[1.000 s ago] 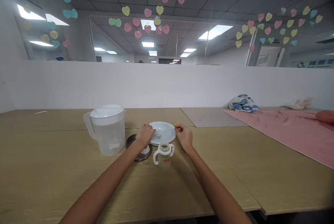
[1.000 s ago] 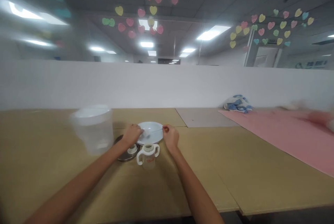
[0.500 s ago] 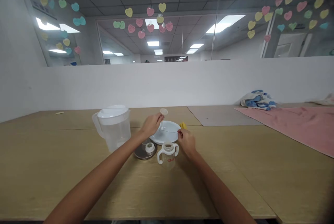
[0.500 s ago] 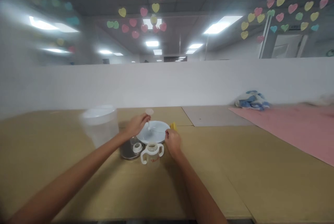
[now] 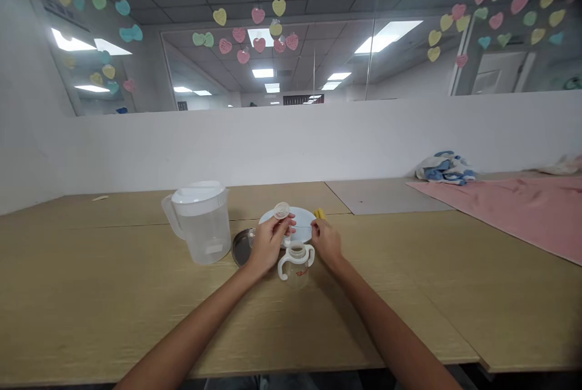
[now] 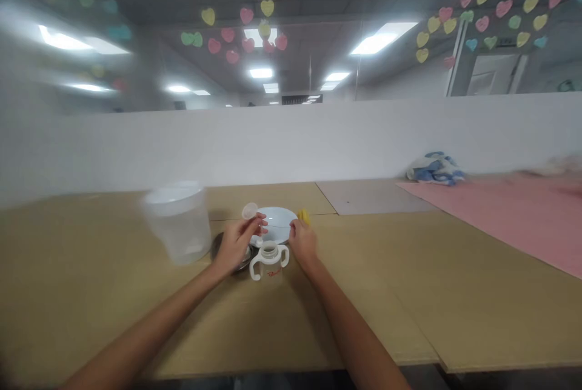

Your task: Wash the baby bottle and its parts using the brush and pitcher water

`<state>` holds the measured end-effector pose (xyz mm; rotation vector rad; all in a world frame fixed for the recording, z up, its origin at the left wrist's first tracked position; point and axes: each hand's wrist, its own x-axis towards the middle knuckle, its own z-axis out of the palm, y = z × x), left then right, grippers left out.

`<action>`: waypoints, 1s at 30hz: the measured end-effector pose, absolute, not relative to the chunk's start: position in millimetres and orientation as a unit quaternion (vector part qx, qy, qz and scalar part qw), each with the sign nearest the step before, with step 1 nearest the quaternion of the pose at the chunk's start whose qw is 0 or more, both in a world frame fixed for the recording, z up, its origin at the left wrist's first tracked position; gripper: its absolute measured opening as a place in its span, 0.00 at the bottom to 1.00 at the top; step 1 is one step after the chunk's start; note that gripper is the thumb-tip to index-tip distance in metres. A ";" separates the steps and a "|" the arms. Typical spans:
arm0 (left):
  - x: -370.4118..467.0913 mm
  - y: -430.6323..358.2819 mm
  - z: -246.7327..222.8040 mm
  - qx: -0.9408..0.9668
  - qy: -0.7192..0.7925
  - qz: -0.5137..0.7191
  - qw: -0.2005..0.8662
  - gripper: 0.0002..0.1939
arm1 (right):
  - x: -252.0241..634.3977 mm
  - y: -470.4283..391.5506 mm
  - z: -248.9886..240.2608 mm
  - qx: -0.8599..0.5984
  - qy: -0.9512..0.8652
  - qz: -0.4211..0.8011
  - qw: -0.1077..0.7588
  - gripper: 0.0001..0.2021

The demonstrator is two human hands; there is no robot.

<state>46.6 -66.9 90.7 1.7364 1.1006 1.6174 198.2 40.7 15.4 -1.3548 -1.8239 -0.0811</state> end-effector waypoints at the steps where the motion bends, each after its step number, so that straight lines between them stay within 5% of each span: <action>1: 48.0 -66.8 87.2 0.639 0.402 0.606 0.252 0.14 | 198.1 40.6 15.1 -0.541 -0.727 -0.030 0.422 0.10; 16: 62.5 -54.2 51.4 0.546 0.382 0.720 0.194 0.16 | 198.2 36.5 15.9 -0.530 -0.729 -0.019 0.432 0.10; 30: 51.3 -60.6 27.5 0.725 0.394 0.560 0.071 0.16 | 198.7 40.6 9.3 -0.509 -0.730 -0.026 0.456 0.11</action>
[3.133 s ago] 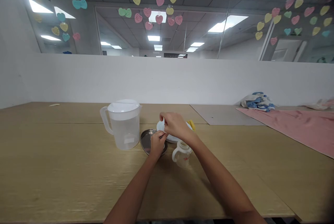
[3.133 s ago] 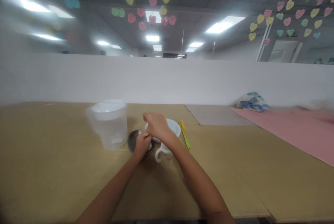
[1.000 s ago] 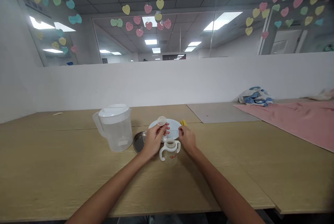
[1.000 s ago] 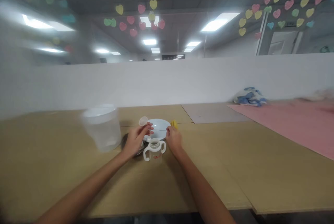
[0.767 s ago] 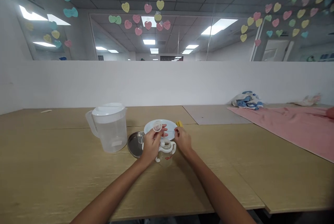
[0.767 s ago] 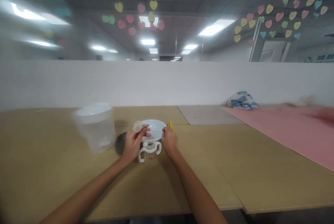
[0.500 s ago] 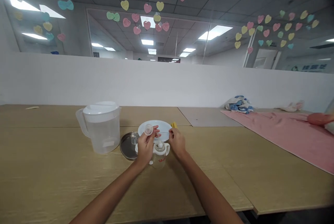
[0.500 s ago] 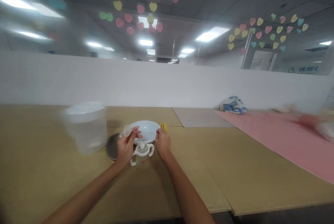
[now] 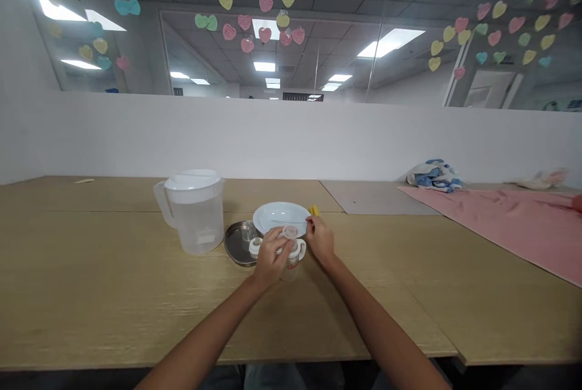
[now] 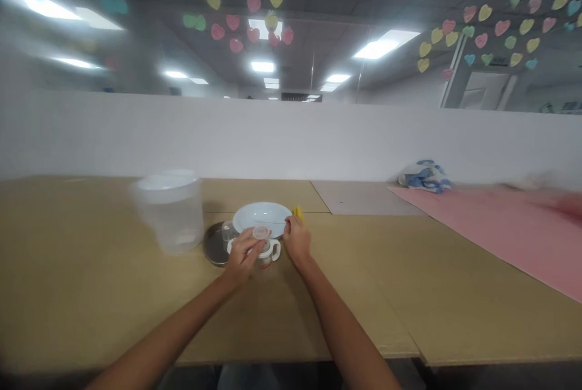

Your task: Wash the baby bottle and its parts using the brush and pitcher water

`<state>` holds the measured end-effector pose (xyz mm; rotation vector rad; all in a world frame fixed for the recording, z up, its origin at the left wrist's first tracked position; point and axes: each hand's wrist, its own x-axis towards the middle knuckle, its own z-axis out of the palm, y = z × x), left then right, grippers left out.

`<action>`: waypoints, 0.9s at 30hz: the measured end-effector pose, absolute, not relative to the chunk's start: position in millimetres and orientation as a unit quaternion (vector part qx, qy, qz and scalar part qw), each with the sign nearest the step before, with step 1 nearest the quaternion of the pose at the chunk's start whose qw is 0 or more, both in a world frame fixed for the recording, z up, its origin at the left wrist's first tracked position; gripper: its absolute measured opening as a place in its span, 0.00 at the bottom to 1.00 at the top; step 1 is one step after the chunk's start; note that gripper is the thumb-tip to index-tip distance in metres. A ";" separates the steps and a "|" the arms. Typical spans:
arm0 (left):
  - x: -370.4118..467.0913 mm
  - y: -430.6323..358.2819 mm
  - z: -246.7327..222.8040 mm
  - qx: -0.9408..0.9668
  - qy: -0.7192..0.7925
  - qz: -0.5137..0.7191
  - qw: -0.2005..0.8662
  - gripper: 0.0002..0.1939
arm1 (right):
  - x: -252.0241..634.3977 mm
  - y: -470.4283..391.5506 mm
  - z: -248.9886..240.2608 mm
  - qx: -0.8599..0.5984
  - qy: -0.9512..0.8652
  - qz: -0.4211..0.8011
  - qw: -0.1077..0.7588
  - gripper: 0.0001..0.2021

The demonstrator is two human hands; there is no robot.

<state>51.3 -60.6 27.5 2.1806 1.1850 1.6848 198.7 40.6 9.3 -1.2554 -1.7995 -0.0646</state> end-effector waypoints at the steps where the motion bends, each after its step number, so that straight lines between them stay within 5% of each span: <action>1: 50.4 -61.1 27.4 0.736 0.392 0.548 0.064 0.16 | 198.7 40.8 8.6 -0.507 -0.729 -0.026 0.459 0.12; 8: 30.3 -61.4 29.2 0.788 0.380 0.476 -0.086 0.21 | 200.1 41.1 6.7 -0.491 -0.737 -0.028 0.463 0.13; 14: -10.8 -55.4 19.5 0.696 0.573 0.400 -0.165 0.13 | 197.3 38.4 4.8 -0.491 -0.734 -0.031 0.469 0.15; 22: -18.4 -40.8 3.8 0.666 0.665 0.308 -0.138 0.12 | 203.7 32.8 20.4 -0.488 -0.647 0.049 0.584 0.22; 27: -16.3 -40.9 1.9 0.648 0.672 0.340 -0.111 0.07 | 204.1 21.0 18.3 -0.326 -0.708 0.038 0.625 0.18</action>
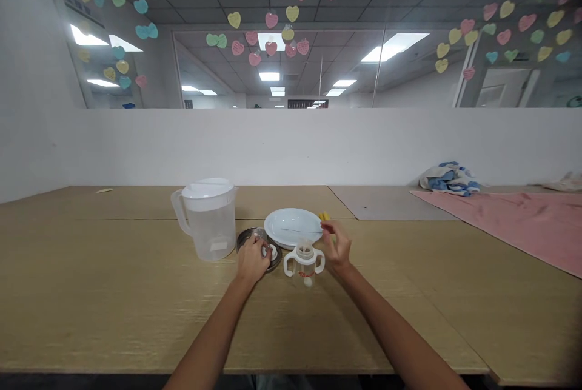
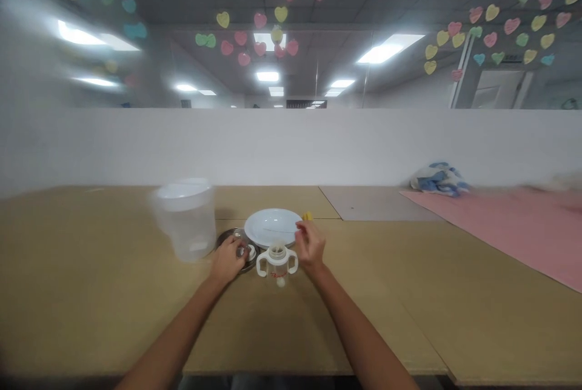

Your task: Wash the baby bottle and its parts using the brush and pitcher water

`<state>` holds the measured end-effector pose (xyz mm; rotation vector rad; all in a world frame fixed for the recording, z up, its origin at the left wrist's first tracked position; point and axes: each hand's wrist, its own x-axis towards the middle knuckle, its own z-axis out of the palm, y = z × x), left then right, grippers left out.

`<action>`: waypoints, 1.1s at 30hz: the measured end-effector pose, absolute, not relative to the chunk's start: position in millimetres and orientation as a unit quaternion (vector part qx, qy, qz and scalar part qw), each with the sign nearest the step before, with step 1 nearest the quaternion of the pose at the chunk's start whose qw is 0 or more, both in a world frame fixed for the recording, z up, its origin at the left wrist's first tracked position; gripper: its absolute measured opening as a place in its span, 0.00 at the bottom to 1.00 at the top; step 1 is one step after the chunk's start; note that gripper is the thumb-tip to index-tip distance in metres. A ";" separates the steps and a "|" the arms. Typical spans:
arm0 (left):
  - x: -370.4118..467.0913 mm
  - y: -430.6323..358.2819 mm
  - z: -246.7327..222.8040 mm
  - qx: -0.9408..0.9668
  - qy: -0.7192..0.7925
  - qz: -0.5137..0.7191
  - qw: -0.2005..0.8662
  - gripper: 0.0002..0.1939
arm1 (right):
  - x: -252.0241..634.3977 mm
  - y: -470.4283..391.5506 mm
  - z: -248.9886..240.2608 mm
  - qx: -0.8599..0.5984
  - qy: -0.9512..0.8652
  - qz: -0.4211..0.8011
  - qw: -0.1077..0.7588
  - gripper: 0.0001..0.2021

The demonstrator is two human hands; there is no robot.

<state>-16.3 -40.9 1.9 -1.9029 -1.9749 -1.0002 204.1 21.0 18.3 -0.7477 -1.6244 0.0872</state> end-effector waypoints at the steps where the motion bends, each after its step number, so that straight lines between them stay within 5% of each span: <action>1: -16.1 -41.9 2.8 -0.645 -0.669 -0.353 0.111 0.07 | 202.2 17.7 16.4 -0.292 -0.735 0.015 0.612 0.17; 8: -14.9 -50.2 11.2 -0.588 -0.629 -0.488 0.142 0.12 | 187.2 1.4 14.3 -0.181 -0.840 -0.076 0.506 0.17; 13: -7.7 -51.6 12.0 -0.602 -0.492 -0.617 0.117 0.10 | 181.6 -8.1 26.1 -0.123 -0.830 -0.119 0.531 0.21; 21: 20.8 -63.9 5.0 -0.686 -0.339 -0.628 0.145 0.07 | 168.2 -27.1 40.8 -0.110 -0.800 -0.215 0.549 0.28; 33: 44.8 -75.1 21.6 -0.509 -0.403 -0.753 -0.107 0.14 | 152.8 -35.7 37.1 -0.098 -0.781 -0.225 0.575 0.18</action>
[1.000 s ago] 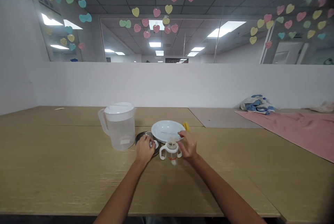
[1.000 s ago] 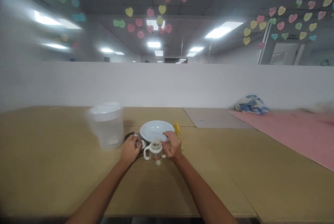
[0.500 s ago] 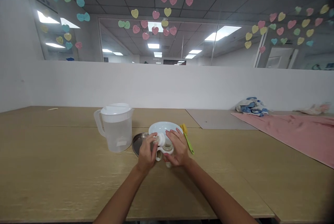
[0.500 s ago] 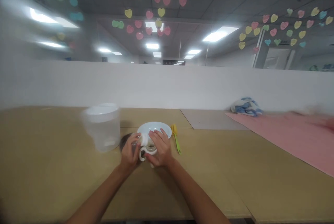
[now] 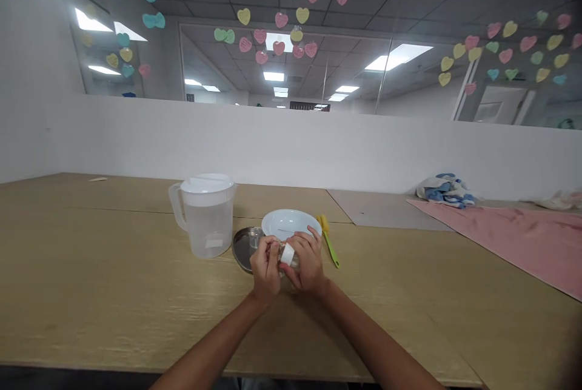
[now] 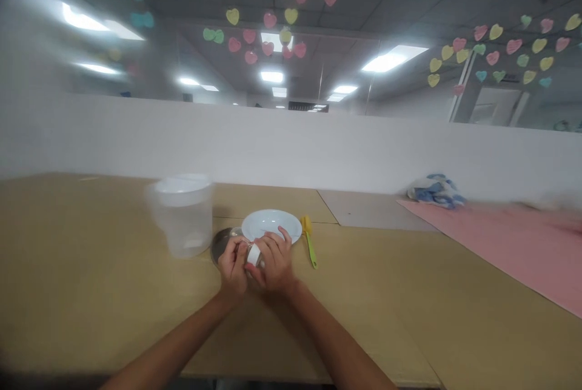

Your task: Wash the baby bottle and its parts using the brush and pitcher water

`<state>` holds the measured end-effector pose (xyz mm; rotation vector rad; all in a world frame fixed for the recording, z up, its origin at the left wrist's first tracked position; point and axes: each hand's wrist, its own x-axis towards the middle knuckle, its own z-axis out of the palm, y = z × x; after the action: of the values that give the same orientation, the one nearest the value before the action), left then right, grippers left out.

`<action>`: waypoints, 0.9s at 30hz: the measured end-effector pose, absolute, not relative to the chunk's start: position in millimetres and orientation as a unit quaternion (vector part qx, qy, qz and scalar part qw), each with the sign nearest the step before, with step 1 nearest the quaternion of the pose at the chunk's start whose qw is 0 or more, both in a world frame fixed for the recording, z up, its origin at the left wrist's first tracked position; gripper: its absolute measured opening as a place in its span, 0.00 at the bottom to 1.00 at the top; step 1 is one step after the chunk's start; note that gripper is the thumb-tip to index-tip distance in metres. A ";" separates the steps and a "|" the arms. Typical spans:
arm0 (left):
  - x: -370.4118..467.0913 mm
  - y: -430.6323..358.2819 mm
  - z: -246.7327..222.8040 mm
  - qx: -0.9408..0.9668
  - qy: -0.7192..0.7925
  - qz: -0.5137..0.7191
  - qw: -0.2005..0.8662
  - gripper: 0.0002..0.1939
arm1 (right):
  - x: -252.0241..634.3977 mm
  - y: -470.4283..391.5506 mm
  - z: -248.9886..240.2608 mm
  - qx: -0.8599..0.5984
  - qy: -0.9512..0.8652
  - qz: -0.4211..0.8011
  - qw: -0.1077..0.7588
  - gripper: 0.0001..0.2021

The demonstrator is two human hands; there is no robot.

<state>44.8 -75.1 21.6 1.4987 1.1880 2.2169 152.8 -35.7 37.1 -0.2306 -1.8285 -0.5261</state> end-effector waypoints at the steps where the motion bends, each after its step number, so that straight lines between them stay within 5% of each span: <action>1: 45.5 -74.6 22.6 0.501 0.396 0.761 0.118 0.14 | 152.8 -36.1 37.4 -0.096 -0.781 -0.228 0.574 0.18; 9: 43.5 -66.6 25.1 0.462 0.338 0.784 0.240 0.13 | 151.4 -36.3 34.4 -0.098 -0.761 -0.257 0.588 0.16; 16: 42.7 -73.3 13.9 0.561 0.339 0.748 0.101 0.12 | 156.8 -36.6 41.0 -0.124 -0.718 -0.249 0.638 0.14; 23: 33.4 -74.0 35.5 0.623 0.377 0.675 0.115 0.11 | 162.7 -28.4 40.5 -0.138 -0.717 -0.259 0.633 0.18; 27: 20.4 -120.6 25.8 0.577 0.428 0.695 0.043 0.19 | 163.2 -22.4 38.7 -0.129 -0.709 -0.230 0.654 0.18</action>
<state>20.4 -120.6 25.8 1.7628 1.3089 2.1238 163.2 -22.4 38.7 -0.2923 -1.6093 -0.5216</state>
